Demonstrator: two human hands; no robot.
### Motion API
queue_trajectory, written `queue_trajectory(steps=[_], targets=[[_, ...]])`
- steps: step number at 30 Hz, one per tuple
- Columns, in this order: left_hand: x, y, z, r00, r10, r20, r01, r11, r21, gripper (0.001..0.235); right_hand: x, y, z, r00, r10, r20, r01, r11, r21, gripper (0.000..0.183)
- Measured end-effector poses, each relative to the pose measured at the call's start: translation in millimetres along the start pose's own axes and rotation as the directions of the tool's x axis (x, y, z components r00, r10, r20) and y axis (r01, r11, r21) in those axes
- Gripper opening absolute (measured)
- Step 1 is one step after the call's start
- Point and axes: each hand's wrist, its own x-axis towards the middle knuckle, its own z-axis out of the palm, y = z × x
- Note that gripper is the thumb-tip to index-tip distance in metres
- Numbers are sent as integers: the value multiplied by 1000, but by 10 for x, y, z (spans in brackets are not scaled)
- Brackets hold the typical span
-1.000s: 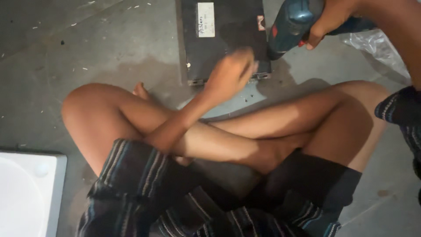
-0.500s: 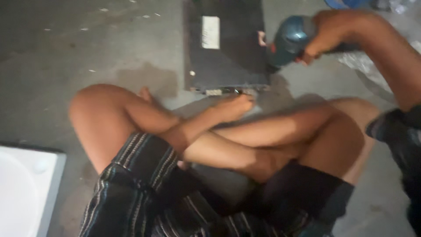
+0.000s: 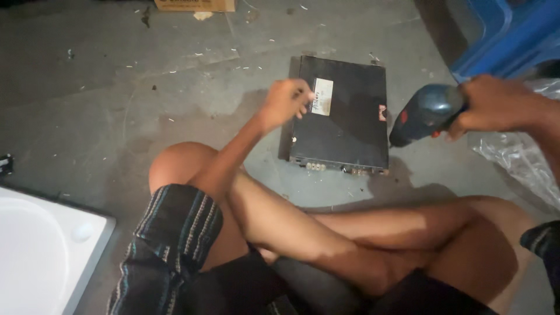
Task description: The person sits on the floor and uses a cordless drill to fasten screws into a black electronic device, securing a metal cover over a blue circuit board. The person then places the assembled device on a shelf among other electronics.
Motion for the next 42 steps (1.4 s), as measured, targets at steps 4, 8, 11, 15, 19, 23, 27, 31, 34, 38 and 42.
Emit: queue_trajectory(steps=[4,8,11,15,19,23,27,31,34,38,42], targets=[[313,-396,-87,982,-54,-182,-5,951,-310,6,-49,-157,-172,986,-3,-166,48,963,267,44],[553,-705,-13,984,-62,-169,-9,920,-391,10,65,-569,-71,930,75,-360,241,615,751,50],[593,-860,80,990,-21,-136,-24,946,-324,13,225,-857,25,951,34,-307,298,162,941,39],[598,-871,24,992,-37,-123,-13,925,-379,15,357,-1233,83,945,-1,-328,325,-111,939,73],[599,-774,53,985,-73,-159,9,927,-374,13,337,-1374,137,952,42,-303,305,-50,951,69],[521,-665,-60,988,-79,-131,26,931,-364,9,292,-1367,183,960,126,-250,262,-99,960,74],[464,-508,-110,994,-49,-98,10,933,-359,9,206,-1261,172,969,93,-231,243,-144,959,59],[414,-389,-89,998,30,-53,-46,940,-338,10,111,-1208,138,964,54,-261,266,-148,953,60],[365,-349,-80,997,67,-40,-76,950,-301,10,59,-1206,117,960,38,-276,278,-98,956,62],[336,-319,-79,997,81,-4,-78,953,-293,12,33,-1206,125,966,51,-254,257,-79,963,58],[317,-320,-103,999,43,24,-36,975,-219,11,75,-1197,154,965,39,-260,262,-76,962,41]])
